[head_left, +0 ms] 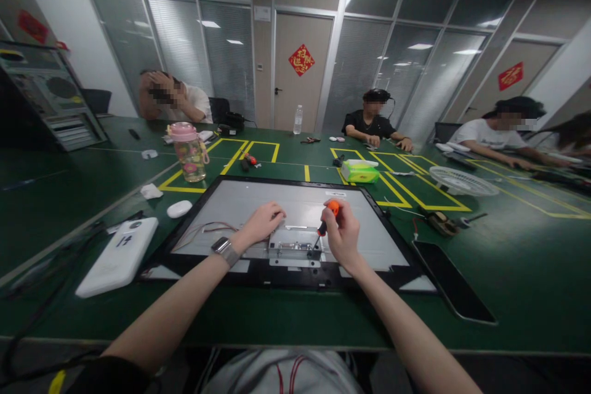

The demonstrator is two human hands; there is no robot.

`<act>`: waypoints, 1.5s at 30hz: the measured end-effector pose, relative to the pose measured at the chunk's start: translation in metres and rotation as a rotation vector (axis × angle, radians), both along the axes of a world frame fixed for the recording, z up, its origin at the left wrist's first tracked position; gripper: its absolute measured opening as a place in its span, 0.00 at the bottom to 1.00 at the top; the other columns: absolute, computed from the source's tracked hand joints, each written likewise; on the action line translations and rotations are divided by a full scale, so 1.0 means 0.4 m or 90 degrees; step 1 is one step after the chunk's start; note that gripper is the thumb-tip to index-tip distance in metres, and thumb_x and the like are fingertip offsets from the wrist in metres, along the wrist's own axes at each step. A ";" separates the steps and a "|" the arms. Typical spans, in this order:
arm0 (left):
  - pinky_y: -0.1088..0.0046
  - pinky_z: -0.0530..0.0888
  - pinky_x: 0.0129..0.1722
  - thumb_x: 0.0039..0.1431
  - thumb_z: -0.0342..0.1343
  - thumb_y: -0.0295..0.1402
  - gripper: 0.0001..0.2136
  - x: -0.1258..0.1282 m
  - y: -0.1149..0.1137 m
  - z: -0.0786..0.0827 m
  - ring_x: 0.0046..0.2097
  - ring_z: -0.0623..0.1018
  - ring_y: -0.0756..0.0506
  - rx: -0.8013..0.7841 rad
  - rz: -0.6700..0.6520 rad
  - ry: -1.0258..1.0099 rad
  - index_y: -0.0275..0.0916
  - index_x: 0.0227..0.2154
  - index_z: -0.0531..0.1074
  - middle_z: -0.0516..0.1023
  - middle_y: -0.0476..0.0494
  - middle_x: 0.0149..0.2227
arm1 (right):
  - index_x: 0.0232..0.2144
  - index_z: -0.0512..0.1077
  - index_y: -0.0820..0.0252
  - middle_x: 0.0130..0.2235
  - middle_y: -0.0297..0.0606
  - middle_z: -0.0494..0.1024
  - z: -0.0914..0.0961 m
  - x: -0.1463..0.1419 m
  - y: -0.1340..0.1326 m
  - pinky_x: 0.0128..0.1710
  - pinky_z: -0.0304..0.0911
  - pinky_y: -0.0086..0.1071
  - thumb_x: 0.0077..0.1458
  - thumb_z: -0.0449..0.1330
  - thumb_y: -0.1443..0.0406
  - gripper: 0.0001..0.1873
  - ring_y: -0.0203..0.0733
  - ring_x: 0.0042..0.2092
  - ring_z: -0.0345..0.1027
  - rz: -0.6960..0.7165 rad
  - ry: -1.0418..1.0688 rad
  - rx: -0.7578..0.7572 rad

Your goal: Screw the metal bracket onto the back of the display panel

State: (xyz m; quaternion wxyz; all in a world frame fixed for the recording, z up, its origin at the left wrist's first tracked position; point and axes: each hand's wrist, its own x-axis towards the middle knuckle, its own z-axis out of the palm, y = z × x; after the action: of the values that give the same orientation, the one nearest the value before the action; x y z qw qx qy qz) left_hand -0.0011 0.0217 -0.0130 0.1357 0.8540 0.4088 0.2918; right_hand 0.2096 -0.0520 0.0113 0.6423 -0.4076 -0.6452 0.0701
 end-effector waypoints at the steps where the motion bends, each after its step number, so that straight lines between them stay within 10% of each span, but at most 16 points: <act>1: 0.70 0.69 0.43 0.63 0.45 0.31 0.13 0.000 0.002 -0.002 0.40 0.74 0.46 0.001 0.001 0.001 0.37 0.33 0.76 0.75 0.43 0.36 | 0.37 0.67 0.59 0.27 0.32 0.68 -0.002 -0.001 0.000 0.27 0.60 0.29 0.60 0.54 0.59 0.10 0.34 0.25 0.63 0.000 -0.005 -0.001; 14: 0.72 0.70 0.44 0.62 0.46 0.28 0.12 0.004 -0.010 0.007 0.41 0.74 0.46 -0.001 0.002 0.019 0.36 0.34 0.76 0.75 0.43 0.37 | 0.43 0.72 0.55 0.26 0.30 0.72 0.046 0.009 -0.031 0.24 0.59 0.28 0.58 0.59 0.65 0.10 0.32 0.22 0.60 0.073 -0.170 0.102; 21: 0.70 0.70 0.45 0.63 0.45 0.28 0.13 0.004 -0.011 0.004 0.41 0.74 0.45 0.022 -0.004 0.044 0.35 0.34 0.76 0.74 0.42 0.37 | 0.53 0.67 0.54 0.45 0.42 0.76 0.057 0.018 -0.023 0.43 0.66 0.39 0.64 0.47 0.65 0.18 0.41 0.41 0.71 0.191 -0.114 0.020; 27: 0.70 0.69 0.45 0.63 0.46 0.30 0.13 0.002 -0.004 -0.004 0.41 0.74 0.45 0.035 -0.003 0.055 0.35 0.34 0.76 0.74 0.42 0.36 | 0.43 0.74 0.54 0.33 0.36 0.74 0.054 0.020 -0.003 0.40 0.64 0.38 0.57 0.60 0.64 0.10 0.41 0.36 0.67 0.105 -0.047 0.034; 45: 0.70 0.70 0.45 0.64 0.45 0.31 0.14 0.000 -0.020 0.008 0.41 0.74 0.45 0.026 -0.002 0.070 0.36 0.34 0.76 0.73 0.42 0.37 | 0.44 0.75 0.53 0.37 0.38 0.72 0.071 0.021 -0.020 0.43 0.62 0.39 0.61 0.55 0.66 0.12 0.43 0.42 0.67 0.123 -0.070 0.055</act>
State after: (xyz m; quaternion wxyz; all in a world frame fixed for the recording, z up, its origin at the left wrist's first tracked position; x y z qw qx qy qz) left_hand -0.0012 0.0139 -0.0097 0.0960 0.8720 0.4085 0.2522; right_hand 0.2180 -0.0600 0.0395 0.6131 -0.3188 -0.7182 0.0810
